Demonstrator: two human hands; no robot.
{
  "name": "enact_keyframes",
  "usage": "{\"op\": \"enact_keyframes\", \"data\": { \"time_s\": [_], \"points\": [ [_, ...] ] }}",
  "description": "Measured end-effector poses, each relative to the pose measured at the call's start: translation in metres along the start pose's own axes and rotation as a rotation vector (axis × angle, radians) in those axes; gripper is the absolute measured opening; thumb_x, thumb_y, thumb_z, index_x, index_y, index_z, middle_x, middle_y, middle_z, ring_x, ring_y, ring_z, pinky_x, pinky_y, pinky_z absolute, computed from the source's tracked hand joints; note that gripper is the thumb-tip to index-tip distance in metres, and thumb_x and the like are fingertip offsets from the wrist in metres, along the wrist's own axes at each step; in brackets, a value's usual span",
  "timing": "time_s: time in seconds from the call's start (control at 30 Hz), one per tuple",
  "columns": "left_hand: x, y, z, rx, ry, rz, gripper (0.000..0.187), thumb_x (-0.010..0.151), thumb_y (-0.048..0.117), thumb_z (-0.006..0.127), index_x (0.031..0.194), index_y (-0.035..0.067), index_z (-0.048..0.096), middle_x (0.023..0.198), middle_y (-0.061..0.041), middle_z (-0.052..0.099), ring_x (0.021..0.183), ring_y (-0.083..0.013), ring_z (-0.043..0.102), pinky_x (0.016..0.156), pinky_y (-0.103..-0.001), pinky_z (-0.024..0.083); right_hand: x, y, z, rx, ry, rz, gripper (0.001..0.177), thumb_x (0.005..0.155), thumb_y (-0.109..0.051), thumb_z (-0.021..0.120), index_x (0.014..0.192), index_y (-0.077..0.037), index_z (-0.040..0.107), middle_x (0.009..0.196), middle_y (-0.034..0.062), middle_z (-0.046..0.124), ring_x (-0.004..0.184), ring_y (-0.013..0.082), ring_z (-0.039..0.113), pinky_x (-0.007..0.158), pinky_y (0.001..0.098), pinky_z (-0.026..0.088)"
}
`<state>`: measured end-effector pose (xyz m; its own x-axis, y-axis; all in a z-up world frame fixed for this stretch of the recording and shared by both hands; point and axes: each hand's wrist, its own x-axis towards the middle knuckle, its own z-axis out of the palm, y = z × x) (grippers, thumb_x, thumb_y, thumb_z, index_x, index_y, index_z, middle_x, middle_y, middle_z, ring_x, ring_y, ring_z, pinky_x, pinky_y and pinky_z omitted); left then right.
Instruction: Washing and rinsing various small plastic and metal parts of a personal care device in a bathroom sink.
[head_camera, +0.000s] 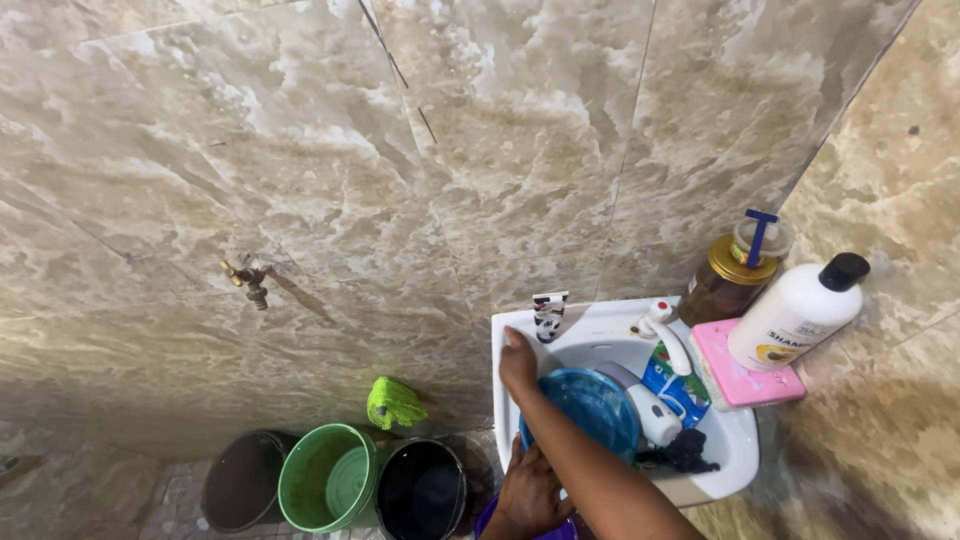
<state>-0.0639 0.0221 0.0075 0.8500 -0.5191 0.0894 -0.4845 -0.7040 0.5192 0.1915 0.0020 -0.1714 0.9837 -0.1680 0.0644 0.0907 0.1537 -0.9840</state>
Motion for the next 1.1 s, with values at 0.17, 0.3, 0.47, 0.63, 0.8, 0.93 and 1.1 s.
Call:
{"op": "enact_keyframes", "data": {
  "time_s": [0.17, 0.3, 0.47, 0.63, 0.8, 0.93, 1.1],
  "points": [
    [0.002, 0.001, -0.005, -0.035, 0.015, -0.004, 0.049, 0.093, 0.048, 0.064, 0.126, 0.014, 0.074, 0.149, -0.013, 0.055, 0.147, -0.041, 0.035, 0.114, -0.076, 0.014, -0.031, -0.122, 0.006, -0.934, -0.35, -0.232, 0.079, 0.089, -0.029, 0.069, 0.151, 0.005, 0.035, 0.161, 0.0262, 0.025, 0.149, 0.0434, 0.028, 0.119, 0.0503, 0.03],
    [0.003, -0.003, -0.003, -0.084, -0.026, -0.041, 0.054, 0.093, 0.05, 0.064, 0.132, 0.014, 0.071, 0.151, -0.012, 0.053, 0.15, -0.0408, 0.03, 0.113, -0.077, 0.012, -0.033, -0.148, 0.011, -1.165, -0.447, -0.12, 0.111, 0.085, -0.046, 0.077, 0.158, 0.004, 0.01, 0.167, 0.0249, -0.006, 0.156, 0.0443, 0.001, 0.12, 0.0608, 0.02],
    [0.003, -0.016, 0.014, -0.022, -0.015, -0.004, 0.061, 0.091, 0.049, 0.065, 0.139, 0.011, 0.066, 0.148, -0.012, 0.056, 0.15, -0.0387, 0.033, 0.113, -0.078, 0.014, -0.036, -0.17, 0.013, -1.17, -0.395, -0.041, 0.113, 0.084, -0.048, 0.077, 0.159, 0.0, 0.008, 0.168, 0.021, -0.007, 0.157, 0.0413, -0.003, 0.12, 0.0626, 0.017],
    [0.003, -0.011, 0.008, 0.004, 0.0, 0.043, 0.057, 0.093, 0.05, 0.067, 0.137, 0.013, 0.069, 0.151, -0.017, 0.053, 0.147, -0.0423, 0.032, 0.109, -0.079, 0.016, -0.051, -0.177, 0.001, -1.261, -0.635, -0.09, 0.094, 0.091, -0.048, 0.07, 0.162, -0.009, 0.022, 0.173, 0.0091, -0.002, 0.158, 0.0341, -0.003, 0.12, 0.0674, 0.015],
    [0.001, -0.009, 0.006, 0.026, 0.098, 0.112, 0.052, 0.094, 0.051, 0.071, 0.131, 0.016, 0.074, 0.148, -0.015, 0.057, 0.144, -0.0413, 0.038, 0.107, -0.079, 0.019, -0.077, -0.185, -0.02, -0.933, -0.622, -0.149, 0.059, 0.096, -0.047, 0.067, 0.139, -0.008, 0.059, 0.155, 0.0136, 0.039, 0.141, 0.0369, 0.037, 0.108, 0.0559, 0.04],
    [0.006, -0.005, -0.003, 0.004, 0.005, 0.077, 0.048, 0.093, 0.051, 0.07, 0.125, 0.017, 0.075, 0.144, -0.013, 0.06, 0.141, -0.0406, 0.041, 0.109, -0.08, 0.019, -0.102, -0.137, -0.074, -0.39, -0.146, -0.174, 0.034, 0.097, -0.034, 0.068, 0.117, -0.007, 0.078, 0.11, 0.0104, 0.081, 0.098, 0.0225, 0.08, 0.083, 0.0329, 0.061],
    [0.005, -0.008, 0.007, 0.054, 0.014, 0.053, 0.051, 0.092, 0.059, 0.069, 0.108, 0.011, 0.077, 0.127, -0.016, 0.066, 0.136, -0.0443, 0.044, 0.11, -0.079, 0.017, -0.131, -0.112, -0.141, 0.263, 0.208, 0.607, 0.031, 0.091, -0.016, 0.068, 0.121, -0.009, 0.072, 0.106, 0.0054, 0.071, 0.091, 0.0175, 0.065, 0.076, 0.0347, 0.053]
  ]
}}
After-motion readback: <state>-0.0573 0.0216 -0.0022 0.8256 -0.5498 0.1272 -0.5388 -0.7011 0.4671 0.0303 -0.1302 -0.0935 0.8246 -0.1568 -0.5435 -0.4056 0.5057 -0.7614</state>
